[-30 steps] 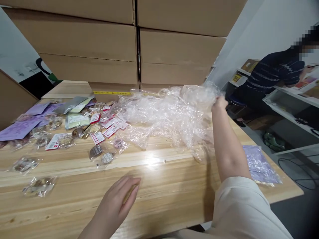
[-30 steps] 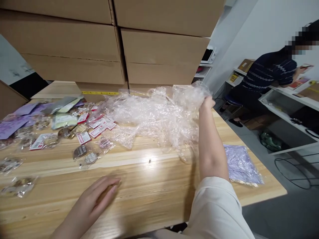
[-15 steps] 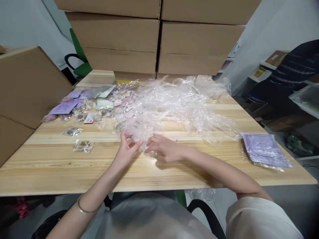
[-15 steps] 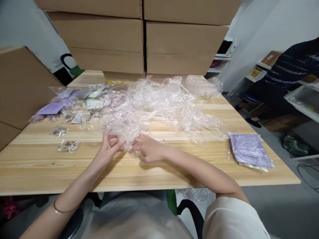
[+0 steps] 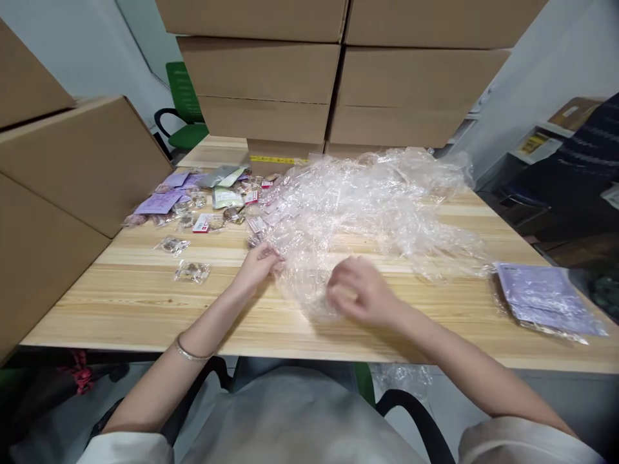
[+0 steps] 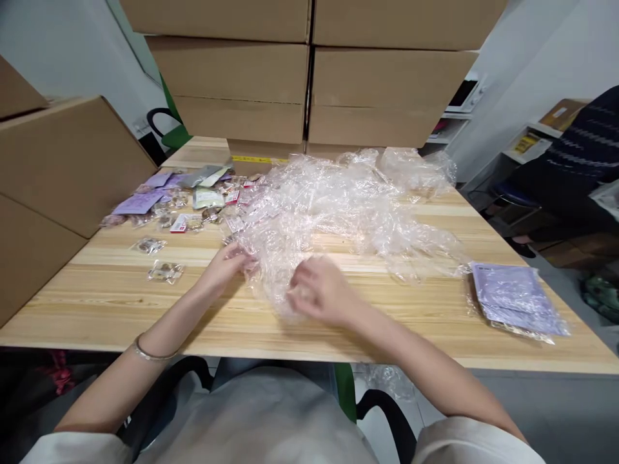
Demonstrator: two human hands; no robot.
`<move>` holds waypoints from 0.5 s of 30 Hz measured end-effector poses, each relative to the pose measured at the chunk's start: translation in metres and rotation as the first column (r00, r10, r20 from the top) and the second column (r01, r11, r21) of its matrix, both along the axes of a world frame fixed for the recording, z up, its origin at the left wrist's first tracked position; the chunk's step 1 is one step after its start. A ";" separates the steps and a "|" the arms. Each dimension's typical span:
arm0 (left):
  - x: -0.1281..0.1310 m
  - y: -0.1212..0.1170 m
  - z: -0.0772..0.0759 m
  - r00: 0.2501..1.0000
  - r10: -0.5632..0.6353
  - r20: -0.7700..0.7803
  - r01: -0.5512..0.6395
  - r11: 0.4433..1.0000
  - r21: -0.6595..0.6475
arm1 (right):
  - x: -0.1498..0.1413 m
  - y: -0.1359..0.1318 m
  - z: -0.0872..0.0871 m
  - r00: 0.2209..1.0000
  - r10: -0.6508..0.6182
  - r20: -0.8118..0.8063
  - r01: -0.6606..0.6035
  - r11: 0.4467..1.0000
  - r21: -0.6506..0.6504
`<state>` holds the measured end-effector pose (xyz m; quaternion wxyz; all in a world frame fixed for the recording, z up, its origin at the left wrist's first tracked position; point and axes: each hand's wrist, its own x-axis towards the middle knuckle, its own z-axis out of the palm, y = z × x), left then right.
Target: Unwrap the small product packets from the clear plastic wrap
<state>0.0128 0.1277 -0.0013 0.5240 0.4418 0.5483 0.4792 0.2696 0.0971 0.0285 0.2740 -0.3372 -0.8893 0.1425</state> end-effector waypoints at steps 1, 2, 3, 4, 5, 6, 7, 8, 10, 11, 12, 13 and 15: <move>-0.002 -0.004 0.000 1.000 -0.013 0.021 0.012 1.000 0.015 | 0.006 0.013 0.000 0.977 -0.196 -0.084 0.190 0.979 -0.074; -0.003 -0.008 0.001 0.998 -0.034 0.058 0.033 0.999 0.027 | 0.012 0.028 0.000 0.920 -0.370 -0.128 0.342 0.919 -0.198; -0.004 -0.012 0.002 0.992 -0.065 0.109 0.062 0.997 0.037 | 0.017 0.043 -0.001 0.879 -0.462 -0.122 0.394 0.845 -0.361; -0.005 -0.017 0.003 0.979 -0.107 0.171 0.102 0.994 0.043 | 0.020 0.056 -0.003 0.870 -0.481 -0.113 0.358 0.771 -0.526; -0.005 -0.021 0.004 0.960 -0.154 0.233 0.147 0.988 0.045 | 0.021 0.067 -0.006 0.876 -0.469 -0.113 0.290 0.698 -0.654; -0.005 -0.026 0.005 0.937 -0.198 0.289 0.193 0.980 0.046 | 0.019 0.074 -0.009 0.886 -0.446 -0.128 0.216 0.641 -0.737; -0.004 -0.029 0.006 0.914 -0.234 0.332 0.232 0.972 0.046 | 0.015 0.079 -0.013 0.891 -0.428 -0.152 0.158 0.606 -0.780; -0.002 -0.032 0.007 0.896 -0.260 0.359 0.262 0.964 0.044 | 0.011 0.081 -0.016 0.892 -0.417 -0.173 0.123 0.595 -0.794; 0.001 -0.035 0.007 0.873 -0.273 0.405 0.284 0.958 0.033 | 0.003 0.082 -0.019 0.880 -0.424 -0.214 0.106 0.614 -0.782; 0.002 -0.035 0.007 0.867 -0.259 0.425 0.276 0.961 0.022 | 0.002 0.083 -0.018 0.857 -0.455 -0.242 0.117 0.629 -0.768; 0.004 -0.034 0.007 0.868 -0.235 0.436 0.260 0.966 0.004 | 0.004 0.087 -0.015 0.820 -0.503 -0.273 0.142 0.641 -0.755; 0.005 -0.032 0.006 0.886 -0.203 0.417 0.234 0.972 -0.025 | 0.010 0.092 -0.011 0.769 -0.563 -0.301 0.184 0.647 -0.740; 0.006 -0.025 0.002 0.946 -0.134 0.295 0.168 0.982 -0.092 | 0.033 0.108 0.004 0.638 -0.679 -0.363 0.296 0.652 -0.698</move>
